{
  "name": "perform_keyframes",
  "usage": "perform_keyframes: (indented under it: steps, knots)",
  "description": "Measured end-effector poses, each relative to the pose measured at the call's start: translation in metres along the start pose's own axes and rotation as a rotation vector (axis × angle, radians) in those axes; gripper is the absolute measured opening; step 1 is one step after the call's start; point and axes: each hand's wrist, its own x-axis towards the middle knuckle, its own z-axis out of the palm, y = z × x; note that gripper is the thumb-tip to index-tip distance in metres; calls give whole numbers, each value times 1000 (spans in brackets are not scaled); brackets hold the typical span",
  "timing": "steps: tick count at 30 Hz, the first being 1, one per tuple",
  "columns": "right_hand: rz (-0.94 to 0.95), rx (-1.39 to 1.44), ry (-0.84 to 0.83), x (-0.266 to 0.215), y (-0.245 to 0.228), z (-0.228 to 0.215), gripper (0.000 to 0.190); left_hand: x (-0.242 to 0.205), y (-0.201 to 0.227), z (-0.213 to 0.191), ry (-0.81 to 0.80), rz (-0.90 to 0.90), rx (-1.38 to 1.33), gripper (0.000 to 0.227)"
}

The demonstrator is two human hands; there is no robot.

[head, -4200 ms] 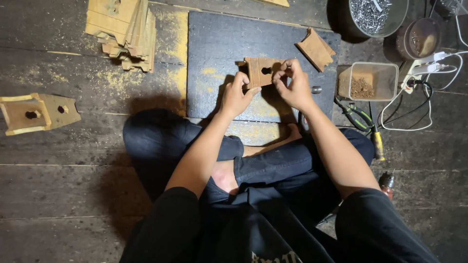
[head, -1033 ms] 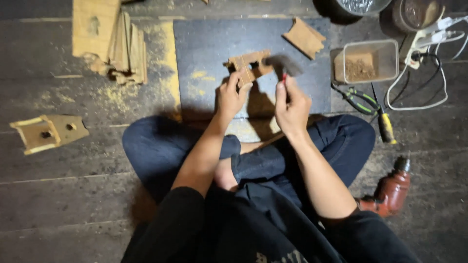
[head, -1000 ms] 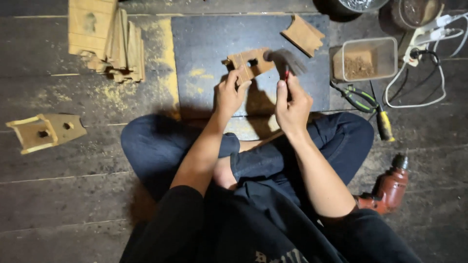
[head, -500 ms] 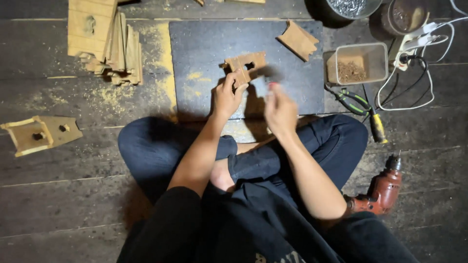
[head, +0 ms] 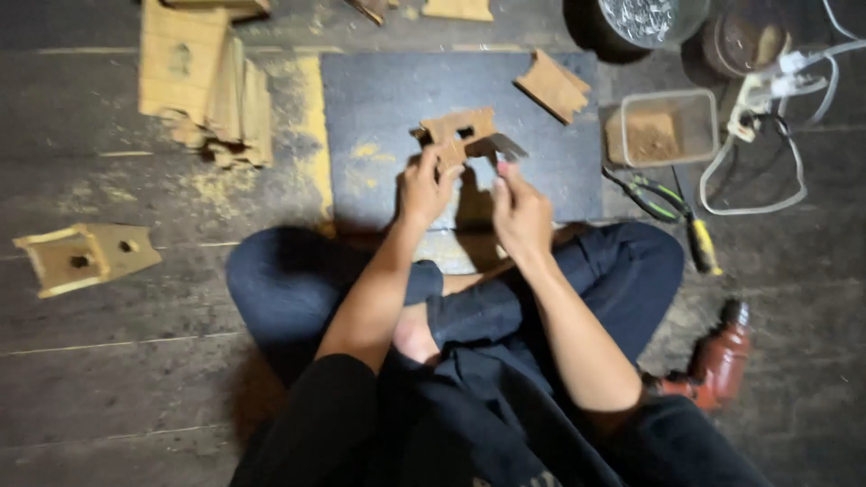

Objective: The person sits cross-legged on the floor and assembles small wooden pieces into a box-like structure. They use a hammer to drive nails into the wood, repeatedly picking up nails from a container and securing the pieces together.

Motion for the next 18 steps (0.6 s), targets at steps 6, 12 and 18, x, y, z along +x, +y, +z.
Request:
perform_keyframes:
  steps: [6,12,18]
  knots:
    - [-87,18,184,3,18,-9,28,0,7,-5,-16,-18,-81,44]
    - [-67,-76,41,6,15,2,22,1,11,-9,-20,-36,-85,44]
    - [-51,-150,82,-2,-18,9,25,1,7,-5,-27,-46,-82,47]
